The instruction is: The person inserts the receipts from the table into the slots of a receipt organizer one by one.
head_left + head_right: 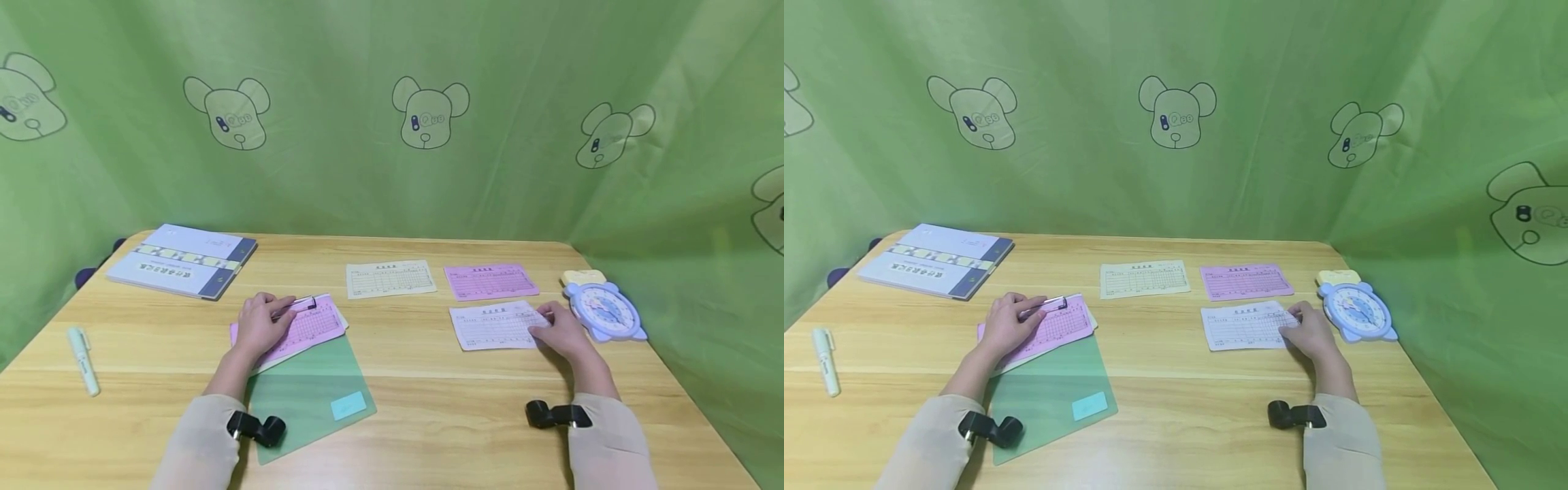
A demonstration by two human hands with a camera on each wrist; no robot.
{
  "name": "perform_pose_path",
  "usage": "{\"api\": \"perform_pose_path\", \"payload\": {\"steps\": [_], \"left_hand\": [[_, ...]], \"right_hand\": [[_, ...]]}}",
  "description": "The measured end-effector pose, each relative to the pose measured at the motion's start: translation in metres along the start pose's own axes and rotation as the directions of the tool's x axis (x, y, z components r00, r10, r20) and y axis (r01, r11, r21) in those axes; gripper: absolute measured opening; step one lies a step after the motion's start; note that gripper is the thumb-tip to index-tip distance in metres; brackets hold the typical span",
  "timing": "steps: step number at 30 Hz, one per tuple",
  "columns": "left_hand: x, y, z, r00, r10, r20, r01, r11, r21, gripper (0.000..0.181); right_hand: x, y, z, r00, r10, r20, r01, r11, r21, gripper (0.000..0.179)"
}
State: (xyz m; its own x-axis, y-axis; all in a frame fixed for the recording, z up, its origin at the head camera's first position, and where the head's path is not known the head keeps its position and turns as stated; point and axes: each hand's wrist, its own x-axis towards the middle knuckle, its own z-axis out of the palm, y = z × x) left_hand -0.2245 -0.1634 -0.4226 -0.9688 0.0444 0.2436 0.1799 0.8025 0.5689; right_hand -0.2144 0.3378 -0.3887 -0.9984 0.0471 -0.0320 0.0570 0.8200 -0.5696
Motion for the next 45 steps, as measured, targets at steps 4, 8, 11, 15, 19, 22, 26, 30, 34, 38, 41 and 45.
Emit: {"api": "perform_pose_path", "payload": {"steps": [4,8,11,15,19,22,26,30,34,38,41,45], "left_hand": [[0.0,0.0,0.0,1.0,-0.001,0.002,0.001,1.0,-0.001,0.035],[0.0,0.001,0.0,1.0,0.0,0.002,0.0,1.0,0.002,0.035],[0.0,0.001,0.0,1.0,0.004,0.001,-0.004,1.0,0.007,0.035],[0.0,0.001,0.0,1.0,0.007,-0.003,-0.007,1.0,0.003,0.034],[0.0,0.001,0.001,1.0,0.011,-0.008,-0.011,1.0,-0.001,0.034],[0.0,0.0,0.002,1.0,0.012,-0.006,-0.012,1.0,0.002,0.034],[0.001,0.0,0.002,1.0,0.008,-0.005,-0.008,1.0,0.002,0.034],[0.0,0.0,0.001,1.0,0.016,-0.015,-0.016,1.0,0.001,0.034],[-0.001,0.0,0.001,0.999,0.032,-0.033,-0.031,0.999,0.007,0.033],[0.0,0.0,0.001,0.999,0.034,-0.035,-0.034,0.999,0.012,0.033],[0.0,0.001,0.001,0.999,0.032,-0.031,-0.031,0.999,0.016,0.033],[0.0,0.001,0.001,0.999,0.027,-0.026,-0.026,0.999,0.019,0.033]], "right_hand": [[0.0,0.001,0.0,1.0,0.01,-0.018,-0.01,1.0,0.026,0.046],[0.0,0.003,0.001,0.999,0.005,-0.047,-0.004,0.999,0.037,0.038],[0.002,0.004,0.001,0.998,0.0,-0.062,0.002,0.999,0.033,0.031],[0.002,0.005,-0.003,0.999,-0.005,-0.048,0.007,0.999,0.036,0.034],[-0.001,0.0,-0.013,0.999,-0.042,-0.02,0.044,0.994,0.097,0.04],[-0.006,-0.006,-0.023,0.996,-0.093,-0.003,0.093,0.985,0.146,0.041],[-0.013,-0.016,-0.034,0.981,-0.191,0.025,0.179,0.95,0.256,0.041],[-0.014,-0.033,-0.035,0.959,-0.281,0.027,0.252,0.896,0.364,0.04],[-0.011,-0.052,-0.028,0.949,-0.316,0.014,0.275,0.845,0.458,0.038],[-0.004,-0.077,-0.011,0.944,-0.33,0.027,0.264,0.801,0.537,0.033],[0.001,-0.096,0.004,0.93,-0.359,0.072,0.253,0.773,0.581,0.034],[0.004,-0.12,0.025,0.897,-0.412,0.159,0.242,0.759,0.604,0.036]]}}
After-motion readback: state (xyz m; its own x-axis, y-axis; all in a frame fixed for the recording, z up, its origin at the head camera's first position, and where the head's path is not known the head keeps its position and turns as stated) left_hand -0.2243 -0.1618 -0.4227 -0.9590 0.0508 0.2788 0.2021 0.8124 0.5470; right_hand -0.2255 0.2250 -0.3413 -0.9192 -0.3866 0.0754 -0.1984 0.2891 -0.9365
